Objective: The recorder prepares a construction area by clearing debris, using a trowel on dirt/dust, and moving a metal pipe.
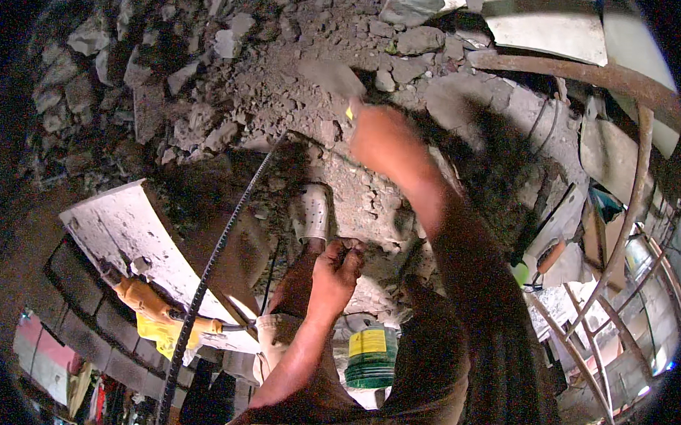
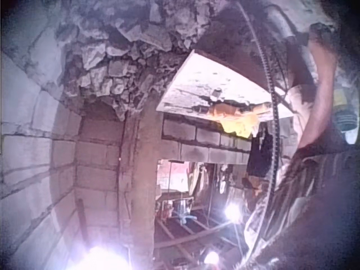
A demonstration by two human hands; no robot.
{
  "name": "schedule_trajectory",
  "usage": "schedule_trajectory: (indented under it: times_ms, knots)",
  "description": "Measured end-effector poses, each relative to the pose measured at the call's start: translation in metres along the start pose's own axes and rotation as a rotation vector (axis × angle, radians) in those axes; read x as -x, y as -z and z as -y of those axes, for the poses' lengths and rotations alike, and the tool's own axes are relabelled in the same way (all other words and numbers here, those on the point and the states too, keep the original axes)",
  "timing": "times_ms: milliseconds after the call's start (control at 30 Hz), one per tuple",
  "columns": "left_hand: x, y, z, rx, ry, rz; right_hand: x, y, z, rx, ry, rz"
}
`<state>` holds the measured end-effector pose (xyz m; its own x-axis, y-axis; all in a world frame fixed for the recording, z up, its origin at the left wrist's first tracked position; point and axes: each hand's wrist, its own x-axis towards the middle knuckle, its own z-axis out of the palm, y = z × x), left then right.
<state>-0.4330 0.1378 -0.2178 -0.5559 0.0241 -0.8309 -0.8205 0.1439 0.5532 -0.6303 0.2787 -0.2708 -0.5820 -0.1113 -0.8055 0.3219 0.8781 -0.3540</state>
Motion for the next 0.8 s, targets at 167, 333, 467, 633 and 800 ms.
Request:
schedule_trajectory:
  times_ms: [167,333,467,633,800]
  knots:
    - [-0.001,-0.013,-0.004,-0.026,-0.057,0.058,-0.009,-0.082,-0.019,-0.338,-0.09,-0.104]
    - [0.004,-0.013,0.001,-0.106,0.035,0.055,0.019,-0.065,-0.025,-0.245,0.118,-0.046]
    - [0.004,-0.017,0.009,-0.054,-0.154,0.007,0.016,-0.081,-0.033,-0.447,-0.092,-0.088]
    - [0.011,-0.027,0.005,-0.073,0.032,0.047,-0.011,-0.097,0.003,-0.341,-0.037,-0.142]
    - [0.009,-0.024,0.004,-0.175,-0.044,0.054,0.041,-0.075,-0.021,-0.142,0.193,-0.057]
